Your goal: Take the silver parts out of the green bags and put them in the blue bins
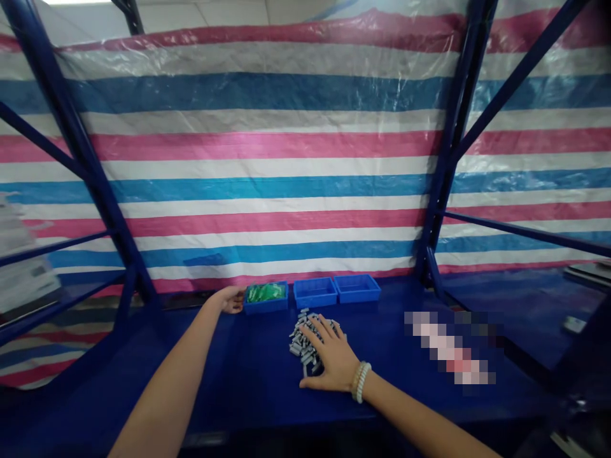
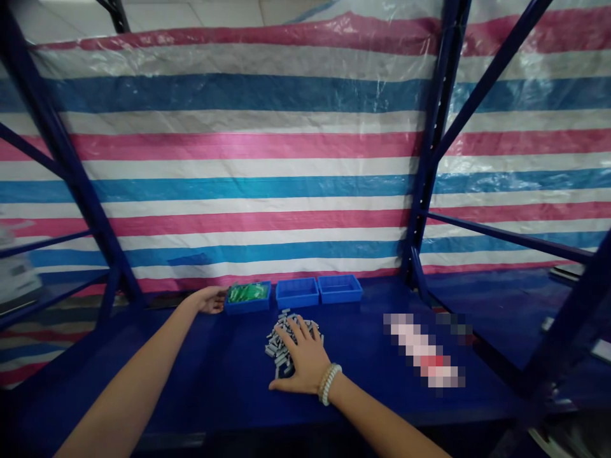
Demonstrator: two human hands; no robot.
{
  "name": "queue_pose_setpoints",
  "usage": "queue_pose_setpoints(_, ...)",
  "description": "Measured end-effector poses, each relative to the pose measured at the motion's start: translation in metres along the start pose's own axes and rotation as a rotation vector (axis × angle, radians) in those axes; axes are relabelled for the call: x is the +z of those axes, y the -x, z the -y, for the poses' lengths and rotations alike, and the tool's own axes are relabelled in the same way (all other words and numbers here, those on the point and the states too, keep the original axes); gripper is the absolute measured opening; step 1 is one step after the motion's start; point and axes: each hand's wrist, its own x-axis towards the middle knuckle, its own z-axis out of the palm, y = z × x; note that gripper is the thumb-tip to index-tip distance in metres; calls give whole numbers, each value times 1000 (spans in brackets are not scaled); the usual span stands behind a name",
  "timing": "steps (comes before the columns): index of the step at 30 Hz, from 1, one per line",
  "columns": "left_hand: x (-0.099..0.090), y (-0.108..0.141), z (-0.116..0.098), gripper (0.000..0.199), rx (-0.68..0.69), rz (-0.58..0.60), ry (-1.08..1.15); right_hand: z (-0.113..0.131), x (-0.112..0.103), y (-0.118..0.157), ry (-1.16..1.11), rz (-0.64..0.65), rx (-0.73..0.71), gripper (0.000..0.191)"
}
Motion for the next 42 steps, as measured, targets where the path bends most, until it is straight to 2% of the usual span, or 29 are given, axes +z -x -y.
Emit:
queue_pose_setpoints(5, -10, 28, 24, 22, 9, -19, 106, -3, 6, -2, -17, -64, -13, 112)
queue_pose_setpoints(10, -4, 62, 66, 15, 163, -160, 223, -5, 10, -3, -28, -111, 0, 115)
queue_pose_setpoints(13, 15, 82, 96, 18, 287, -249, 261, -5, 9, -2, -45, -135, 8, 116)
queue_pose_setpoints(17, 50, 102, 133, 23, 485, -348, 245, -7, 9, 1, -45, -156, 23, 117)
queue_pose_setpoints(20, 71, 117, 151, 19, 770, -439, 67, -7, 10, 3, -40, -164, 34, 121)
queue_pose_setpoints(23, 83, 134, 158, 12, 983, -506, -159, -7, 12, 2, -45, -180, 38, 126)
queue_pose_setpoints(27, 88, 147, 158, 4, 1115, -483, -319, -8, 13, 1, -55, -197, 39, 133)
queue_pose_setpoints(32, 80, 141, 156, 9, 1240, -451, -419, -10, 16, 1, -61, -186, 71, 138)
queue_pose_setpoints(35, 69, 136, 152, 11, 1252, -446, -460, -13, 17, 2, -57, -176, 89, 139)
queue_pose_setpoints(42, 42, 123, 144, 8, 1139, -496, -348, -16, 15, 3, -47, -158, 81, 143)
